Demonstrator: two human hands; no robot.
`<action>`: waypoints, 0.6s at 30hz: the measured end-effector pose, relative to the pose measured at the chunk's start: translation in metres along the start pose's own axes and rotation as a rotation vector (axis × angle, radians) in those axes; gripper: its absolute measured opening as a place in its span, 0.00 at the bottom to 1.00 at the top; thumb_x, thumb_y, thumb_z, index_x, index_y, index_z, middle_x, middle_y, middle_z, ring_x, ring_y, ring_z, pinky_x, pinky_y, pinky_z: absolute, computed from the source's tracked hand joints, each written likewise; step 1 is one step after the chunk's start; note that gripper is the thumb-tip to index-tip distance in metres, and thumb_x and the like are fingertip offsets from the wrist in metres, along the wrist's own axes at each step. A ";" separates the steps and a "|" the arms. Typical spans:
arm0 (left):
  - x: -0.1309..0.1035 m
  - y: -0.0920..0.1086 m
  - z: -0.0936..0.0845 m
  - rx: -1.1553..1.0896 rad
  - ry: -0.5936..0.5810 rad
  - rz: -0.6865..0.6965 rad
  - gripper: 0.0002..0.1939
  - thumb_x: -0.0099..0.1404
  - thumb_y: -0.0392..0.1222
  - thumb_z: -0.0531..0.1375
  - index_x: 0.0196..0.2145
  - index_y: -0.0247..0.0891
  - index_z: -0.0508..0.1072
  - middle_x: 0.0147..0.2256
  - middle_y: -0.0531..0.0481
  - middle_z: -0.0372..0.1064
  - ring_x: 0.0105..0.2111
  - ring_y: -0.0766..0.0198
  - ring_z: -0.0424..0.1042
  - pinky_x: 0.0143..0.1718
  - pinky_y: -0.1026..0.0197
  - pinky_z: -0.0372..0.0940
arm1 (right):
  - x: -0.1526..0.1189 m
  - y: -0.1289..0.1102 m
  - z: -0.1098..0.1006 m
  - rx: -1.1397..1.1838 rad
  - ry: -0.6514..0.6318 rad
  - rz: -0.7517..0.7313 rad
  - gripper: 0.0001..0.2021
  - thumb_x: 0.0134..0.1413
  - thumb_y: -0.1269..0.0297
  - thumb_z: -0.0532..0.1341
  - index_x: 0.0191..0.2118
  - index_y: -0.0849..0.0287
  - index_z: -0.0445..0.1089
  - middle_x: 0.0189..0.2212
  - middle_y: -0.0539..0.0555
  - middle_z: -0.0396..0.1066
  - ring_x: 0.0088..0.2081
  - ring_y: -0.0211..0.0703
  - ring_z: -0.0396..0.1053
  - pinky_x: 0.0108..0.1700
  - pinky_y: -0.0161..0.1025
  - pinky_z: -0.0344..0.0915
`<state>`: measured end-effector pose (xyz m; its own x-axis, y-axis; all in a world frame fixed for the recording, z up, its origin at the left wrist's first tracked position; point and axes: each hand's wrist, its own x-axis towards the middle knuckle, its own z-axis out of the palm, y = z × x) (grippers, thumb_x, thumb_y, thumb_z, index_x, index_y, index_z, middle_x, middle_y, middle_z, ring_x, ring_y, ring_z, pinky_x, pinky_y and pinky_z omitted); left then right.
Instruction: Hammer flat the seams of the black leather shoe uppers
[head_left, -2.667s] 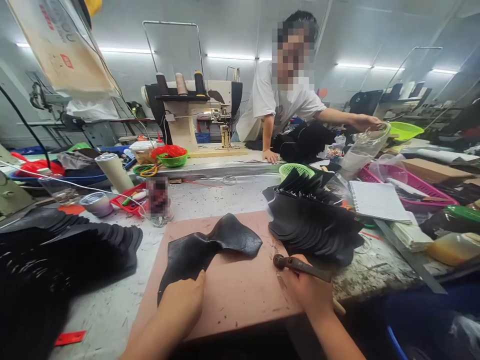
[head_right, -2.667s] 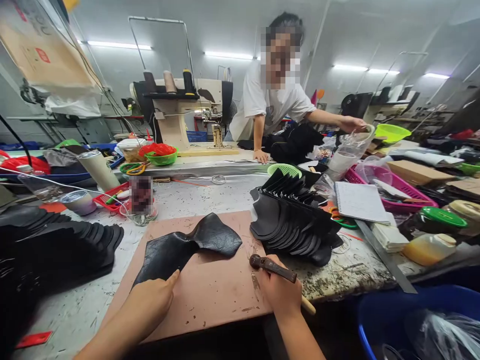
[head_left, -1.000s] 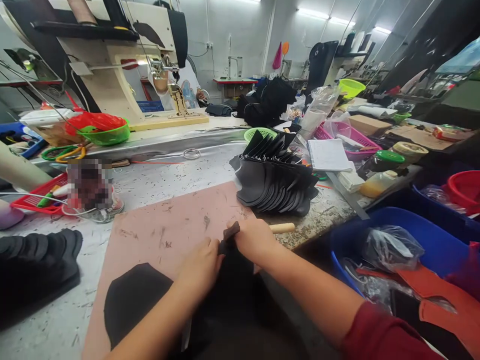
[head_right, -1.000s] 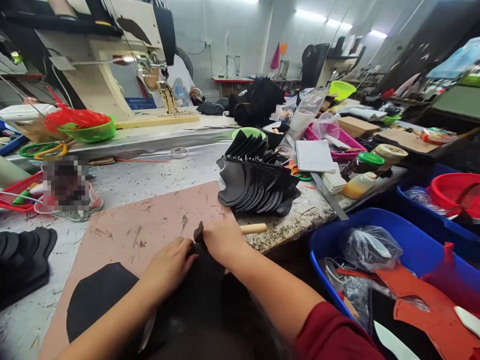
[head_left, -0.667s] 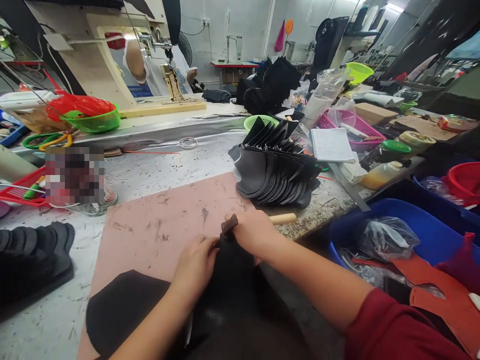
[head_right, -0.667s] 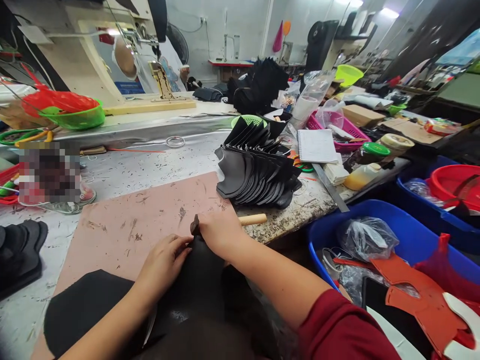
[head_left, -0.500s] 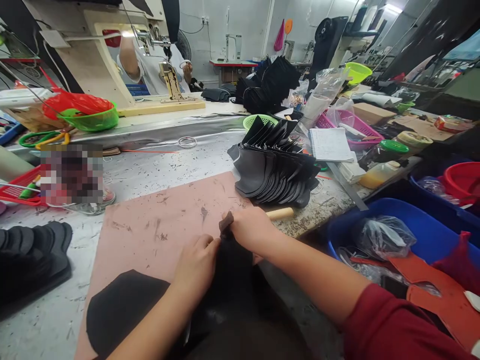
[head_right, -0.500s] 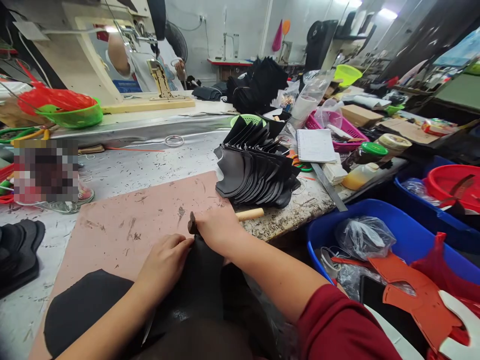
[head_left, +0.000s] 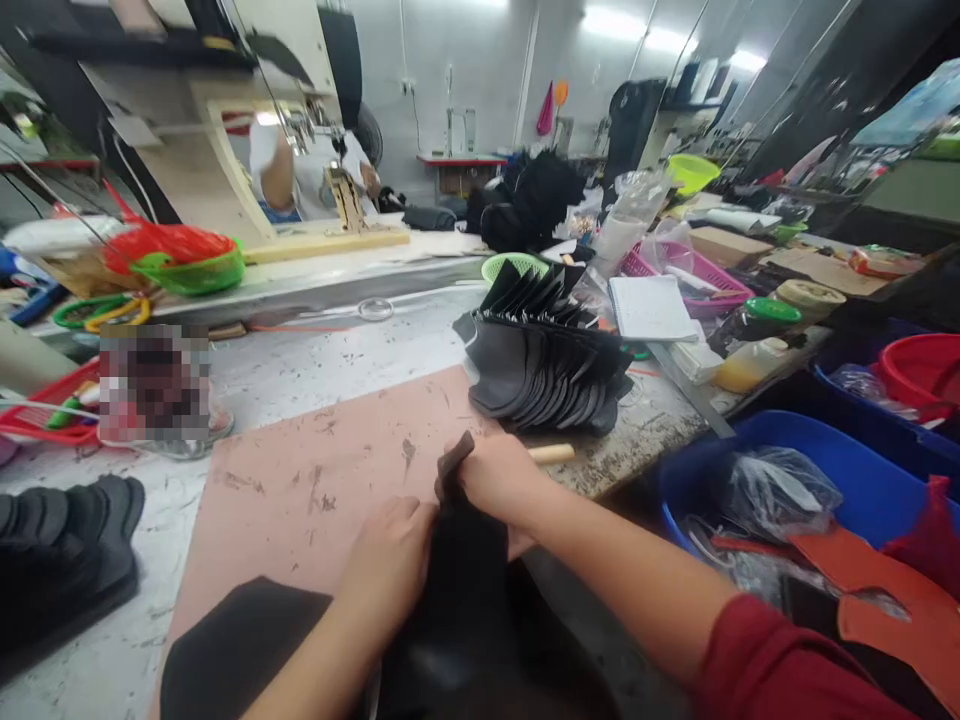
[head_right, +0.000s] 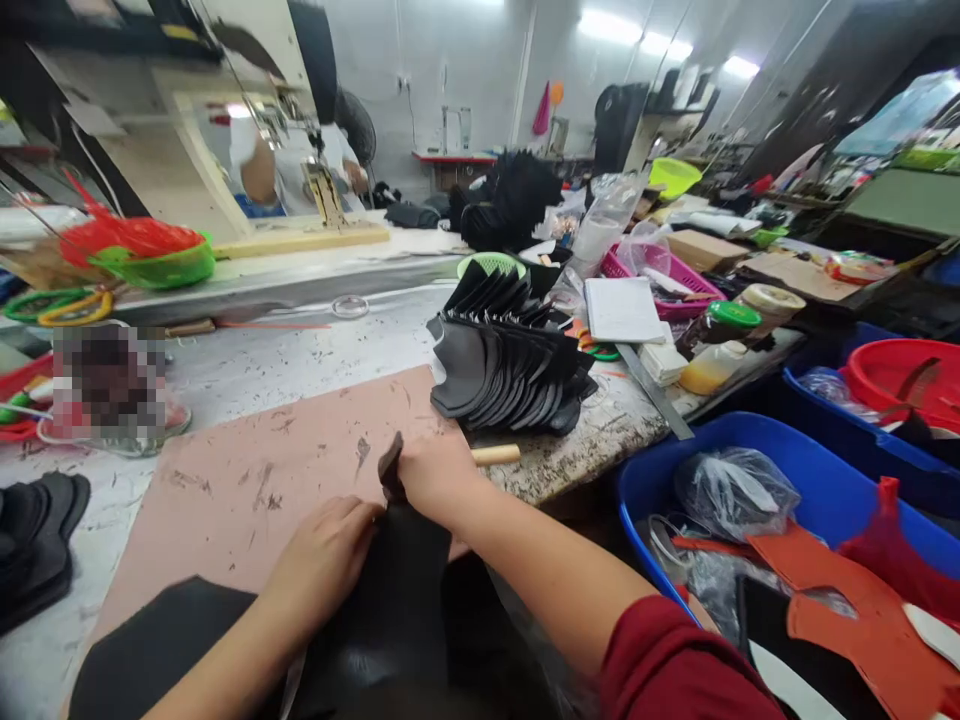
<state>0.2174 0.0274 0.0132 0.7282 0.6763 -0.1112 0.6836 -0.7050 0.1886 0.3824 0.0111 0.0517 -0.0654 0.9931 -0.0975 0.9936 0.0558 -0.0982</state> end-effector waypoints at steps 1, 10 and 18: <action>0.000 -0.001 0.000 -0.004 -0.013 0.000 0.13 0.63 0.30 0.48 0.38 0.37 0.71 0.34 0.46 0.68 0.36 0.59 0.66 0.38 0.57 0.62 | 0.001 0.000 0.001 -0.007 -0.017 0.010 0.11 0.49 0.72 0.52 0.33 0.61 0.72 0.30 0.57 0.74 0.33 0.45 0.71 0.29 0.36 0.59; -0.007 -0.011 0.000 -0.038 -0.027 0.023 0.14 0.62 0.28 0.50 0.38 0.40 0.73 0.34 0.47 0.69 0.36 0.59 0.68 0.38 0.58 0.64 | -0.001 -0.016 -0.004 -0.033 -0.096 -0.018 0.11 0.47 0.75 0.53 0.31 0.61 0.73 0.30 0.57 0.74 0.32 0.44 0.71 0.30 0.36 0.60; -0.017 -0.019 0.010 -0.049 0.055 0.055 0.15 0.61 0.27 0.50 0.34 0.40 0.74 0.32 0.47 0.69 0.33 0.61 0.68 0.35 0.60 0.64 | -0.001 -0.024 0.004 -0.049 -0.149 -0.024 0.09 0.46 0.74 0.55 0.31 0.60 0.73 0.29 0.56 0.74 0.31 0.43 0.71 0.30 0.35 0.61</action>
<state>0.1923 0.0273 0.0020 0.7598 0.6485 -0.0462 0.6386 -0.7311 0.2402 0.3586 0.0081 0.0504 -0.0981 0.9654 -0.2418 0.9947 0.0876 -0.0539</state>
